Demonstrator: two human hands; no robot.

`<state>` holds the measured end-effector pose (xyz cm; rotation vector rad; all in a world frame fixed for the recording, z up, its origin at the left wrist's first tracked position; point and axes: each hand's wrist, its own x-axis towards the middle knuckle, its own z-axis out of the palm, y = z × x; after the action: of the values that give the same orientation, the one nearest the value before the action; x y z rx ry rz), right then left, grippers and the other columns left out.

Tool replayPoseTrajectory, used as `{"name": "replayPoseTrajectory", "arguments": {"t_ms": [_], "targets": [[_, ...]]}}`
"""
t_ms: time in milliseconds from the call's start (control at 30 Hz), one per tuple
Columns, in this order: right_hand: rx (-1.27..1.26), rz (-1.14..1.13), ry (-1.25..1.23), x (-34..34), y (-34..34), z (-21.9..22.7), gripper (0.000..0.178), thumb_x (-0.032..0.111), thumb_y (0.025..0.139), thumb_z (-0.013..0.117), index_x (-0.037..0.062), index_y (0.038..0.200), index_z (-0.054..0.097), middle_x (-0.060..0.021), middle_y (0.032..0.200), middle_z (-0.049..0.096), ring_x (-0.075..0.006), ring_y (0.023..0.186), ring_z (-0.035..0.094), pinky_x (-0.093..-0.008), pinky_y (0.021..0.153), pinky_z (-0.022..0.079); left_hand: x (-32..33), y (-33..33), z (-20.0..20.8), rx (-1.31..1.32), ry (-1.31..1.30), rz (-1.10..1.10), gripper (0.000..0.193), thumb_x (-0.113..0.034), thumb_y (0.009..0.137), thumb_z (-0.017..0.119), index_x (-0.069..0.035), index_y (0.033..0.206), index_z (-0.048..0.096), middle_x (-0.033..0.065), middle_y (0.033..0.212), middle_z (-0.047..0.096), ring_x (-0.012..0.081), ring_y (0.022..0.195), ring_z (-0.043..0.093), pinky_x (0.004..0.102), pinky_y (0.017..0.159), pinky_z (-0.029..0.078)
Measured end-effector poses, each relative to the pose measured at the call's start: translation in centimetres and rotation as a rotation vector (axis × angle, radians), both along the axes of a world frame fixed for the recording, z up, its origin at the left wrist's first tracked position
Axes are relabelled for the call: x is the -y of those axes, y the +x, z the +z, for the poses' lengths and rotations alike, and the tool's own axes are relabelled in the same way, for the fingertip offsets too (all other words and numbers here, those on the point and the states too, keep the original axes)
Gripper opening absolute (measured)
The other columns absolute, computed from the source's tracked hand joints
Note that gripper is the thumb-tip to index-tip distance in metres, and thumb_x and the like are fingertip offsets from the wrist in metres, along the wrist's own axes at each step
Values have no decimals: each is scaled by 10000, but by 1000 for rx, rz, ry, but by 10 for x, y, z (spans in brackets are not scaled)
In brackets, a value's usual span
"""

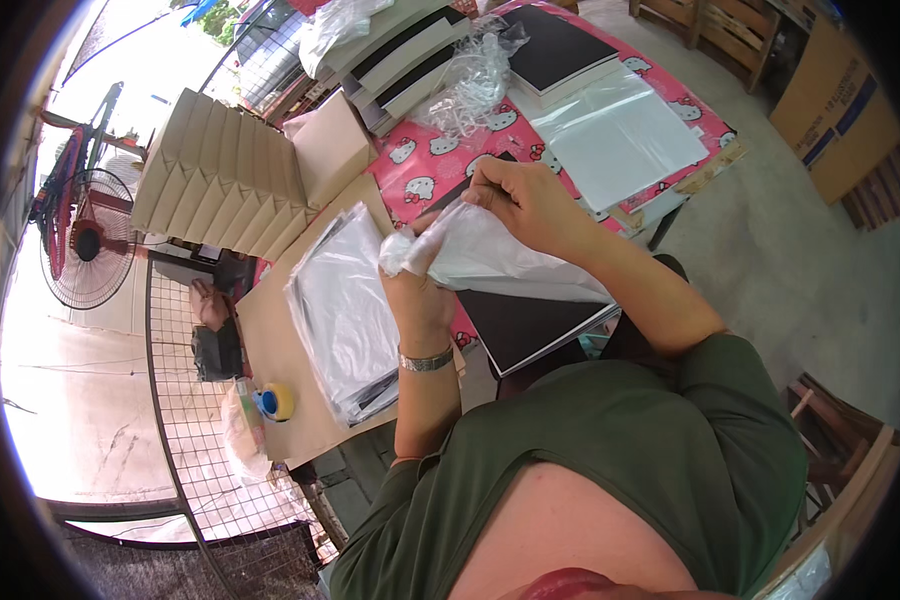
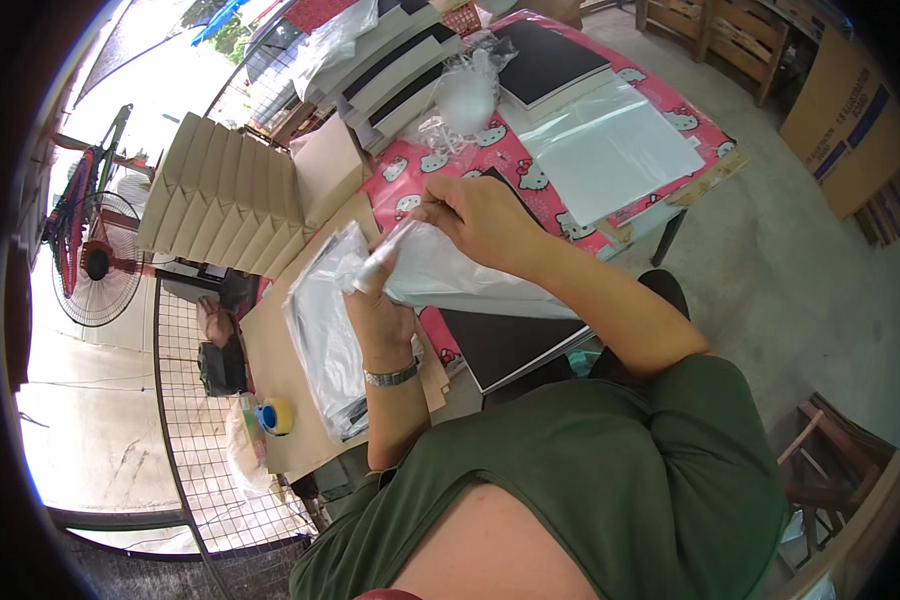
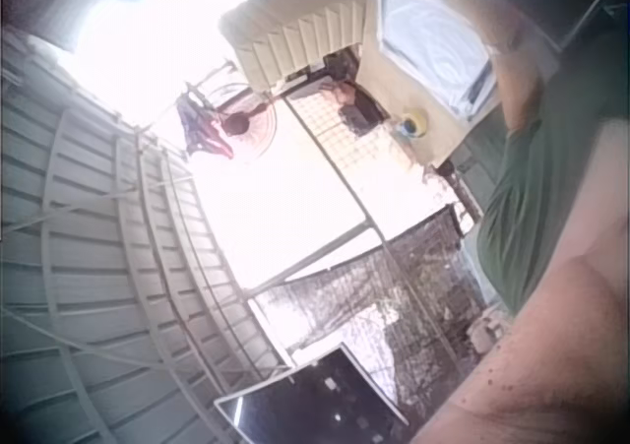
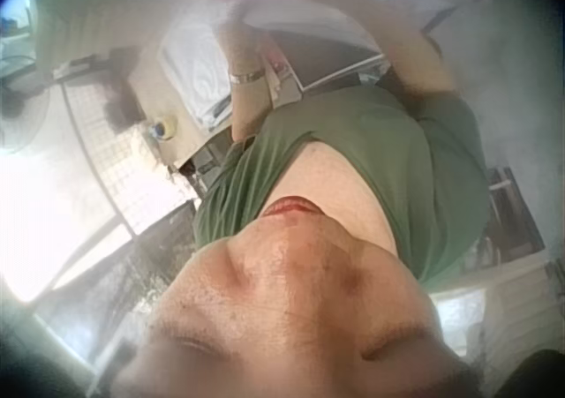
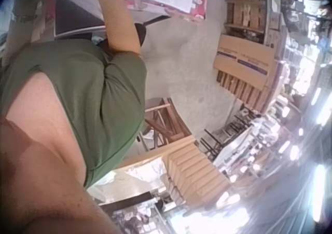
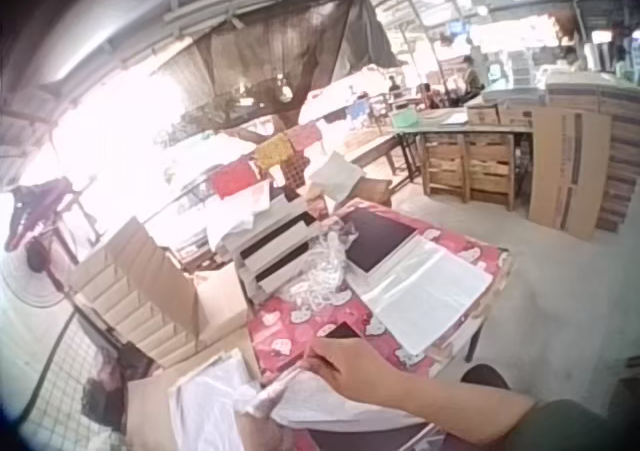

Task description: The person places black folders into individual plastic sleeves by hand, one at a time, and stacks the finished items on a table.

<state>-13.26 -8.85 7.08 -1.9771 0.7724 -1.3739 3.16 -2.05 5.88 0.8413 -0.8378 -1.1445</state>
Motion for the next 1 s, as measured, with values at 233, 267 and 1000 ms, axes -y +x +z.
{"name": "replayPoseTrajectory", "arguments": {"t_ms": [233, 267, 1000], "targets": [[346, 98, 221, -3, 15, 1, 141, 156, 880, 544, 46, 798, 509, 14, 580, 468, -71, 447, 408, -229, 435, 356, -6, -16, -14, 354, -61, 369, 221, -38, 814, 561, 22, 1022, 517, 51, 864, 584, 130, 762, 566, 225, 675, 461], [378, 205, 449, -13, 16, 3, 140, 166, 887, 537, 58, 804, 507, 23, 581, 470, -52, 433, 393, -216, 412, 340, -9, -15, -14, 287, 29, 305, 195, -68, 832, 552, 10, 1008, 521, 43, 857, 576, 127, 760, 561, 230, 672, 461], [633, 771, 905, 22, -66, -24, 137, 153, 835, 608, 39, 772, 564, -25, 702, 591, -106, 691, 585, -235, 610, 465, -89, 81, -44, 448, 426, -389, 260, -220, 803, 595, -30, 980, 585, 105, 906, 614, 195, 762, 590, 331, 607, 497]]}}
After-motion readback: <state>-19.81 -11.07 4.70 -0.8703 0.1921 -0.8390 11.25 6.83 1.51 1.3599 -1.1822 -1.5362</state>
